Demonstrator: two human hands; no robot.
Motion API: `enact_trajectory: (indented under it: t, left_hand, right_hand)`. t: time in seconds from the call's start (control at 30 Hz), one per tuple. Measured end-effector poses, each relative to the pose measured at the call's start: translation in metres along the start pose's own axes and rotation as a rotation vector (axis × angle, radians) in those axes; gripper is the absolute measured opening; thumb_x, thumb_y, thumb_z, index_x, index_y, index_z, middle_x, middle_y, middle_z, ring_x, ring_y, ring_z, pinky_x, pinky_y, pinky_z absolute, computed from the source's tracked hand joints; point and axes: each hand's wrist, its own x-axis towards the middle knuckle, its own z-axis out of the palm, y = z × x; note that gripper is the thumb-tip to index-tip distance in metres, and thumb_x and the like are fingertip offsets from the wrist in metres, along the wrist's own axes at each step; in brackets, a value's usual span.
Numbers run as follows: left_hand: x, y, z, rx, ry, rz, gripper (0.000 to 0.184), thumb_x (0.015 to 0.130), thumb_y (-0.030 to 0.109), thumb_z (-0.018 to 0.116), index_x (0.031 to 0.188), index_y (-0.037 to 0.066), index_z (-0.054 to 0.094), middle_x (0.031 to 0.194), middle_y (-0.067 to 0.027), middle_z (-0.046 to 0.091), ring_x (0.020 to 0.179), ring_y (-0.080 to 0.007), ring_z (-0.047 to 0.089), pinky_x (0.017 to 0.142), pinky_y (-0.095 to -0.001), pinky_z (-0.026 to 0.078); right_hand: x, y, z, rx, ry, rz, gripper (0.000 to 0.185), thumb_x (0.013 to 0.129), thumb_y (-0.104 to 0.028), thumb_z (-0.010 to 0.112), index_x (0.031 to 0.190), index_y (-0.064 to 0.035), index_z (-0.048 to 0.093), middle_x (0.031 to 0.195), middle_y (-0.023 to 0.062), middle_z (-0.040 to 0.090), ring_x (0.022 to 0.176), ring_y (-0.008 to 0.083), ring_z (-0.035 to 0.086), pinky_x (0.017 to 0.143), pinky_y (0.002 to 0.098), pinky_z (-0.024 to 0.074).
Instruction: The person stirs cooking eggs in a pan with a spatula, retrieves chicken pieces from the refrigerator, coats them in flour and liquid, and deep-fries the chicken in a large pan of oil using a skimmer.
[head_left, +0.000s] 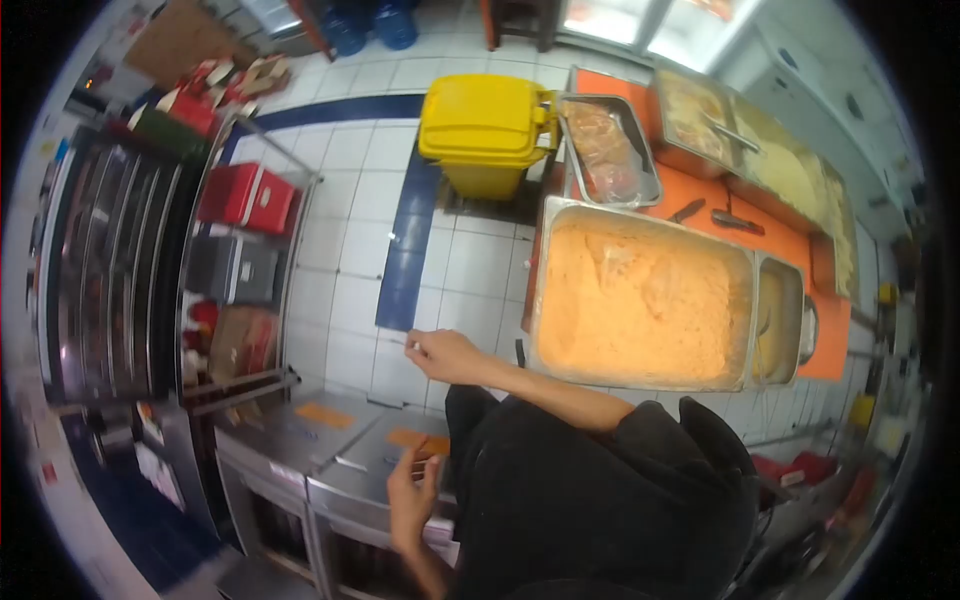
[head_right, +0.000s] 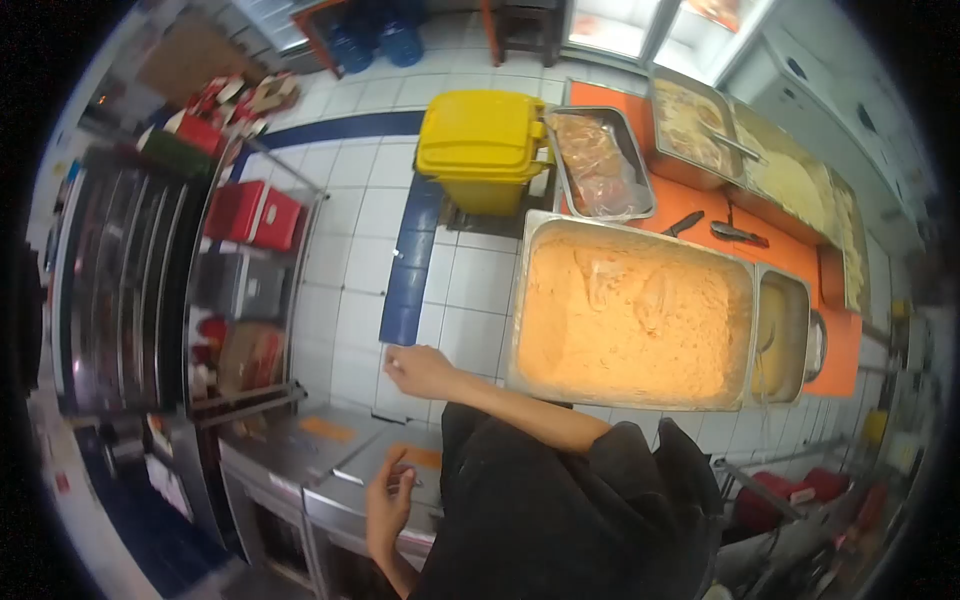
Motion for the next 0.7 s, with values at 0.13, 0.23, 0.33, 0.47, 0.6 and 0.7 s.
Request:
enact_trajectory:
  t: [0.13,0.23,0.33,0.47,0.6,0.7]
  left_hand:
    - [0.113,-0.003,-0.1,0.344,0.001,0.142,0.038,0.091,0.015,0.064,0.128,0.006,0.058,0.093,-0.0145,0.067,0.084,-0.0211,0.066,0.079,-0.0346,0.053]
    - [0.215,0.026,-0.175,0.103,-0.1,0.252,0.036,0.094,0.017,0.061,0.126,0.003,0.058,0.09,-0.0103,0.066,0.08,-0.0171,0.063,0.078,-0.0315,0.052]
    - [0.358,0.048,-0.233,-0.41,-0.205,0.346,0.036,0.097,0.024,0.055,0.126,0.002,0.057,0.091,-0.0073,0.065,0.08,-0.0141,0.061,0.075,-0.0289,0.05]
    - [0.643,-0.099,-0.246,-0.08,-0.105,0.236,0.028,0.096,0.026,0.052,0.093,0.003,0.068,0.075,-0.0082,0.065,0.069,-0.0159,0.061,0.062,-0.0341,0.051]
    - [0.766,-0.204,-0.254,0.191,-0.692,-0.472,0.028,0.091,0.026,0.055,0.105,0.007,0.069,0.086,-0.0127,0.07,0.077,-0.0278,0.068,0.06,-0.0486,0.054]
    - [0.745,-0.185,-0.242,-0.18,-0.248,-0.119,0.03,0.098,0.03,0.054,0.11,0.005,0.063,0.078,-0.0094,0.067,0.063,-0.0174,0.066,0.047,-0.0291,0.052]
  right_hand:
    - [0.059,0.038,-0.03,-0.055,0.217,0.218,0.024,0.092,-0.026,0.052,0.101,-0.0055,0.061,0.085,0.0183,0.069,0.085,0.0396,0.065,0.075,0.0495,0.05]
    - [0.094,0.077,-0.023,-0.067,0.371,0.363,0.025,0.092,-0.027,0.052,0.103,-0.0073,0.062,0.087,0.0188,0.069,0.087,0.0399,0.065,0.076,0.0487,0.0504]
    - [0.12,0.11,-0.01,-0.089,0.483,0.528,0.026,0.091,-0.026,0.052,0.101,-0.0051,0.062,0.084,0.0185,0.069,0.083,0.0386,0.067,0.074,0.0477,0.0518]
    - [0.123,0.19,0.025,0.136,0.45,0.746,0.029,0.092,-0.023,0.052,0.087,0.0033,0.063,0.067,0.0134,0.066,0.051,0.0197,0.064,0.043,0.0327,0.0488]
    - [0.135,0.296,0.076,0.165,0.567,0.944,0.039,0.083,-0.034,0.052,0.065,-0.0021,0.065,0.061,0.0132,0.064,0.058,0.0265,0.065,0.061,0.0431,0.0516]
    - [0.133,0.366,0.116,0.361,0.613,1.099,0.031,0.078,-0.027,0.057,0.066,0.0004,0.066,0.065,0.0159,0.066,0.059,0.027,0.065,0.058,0.0432,0.051]
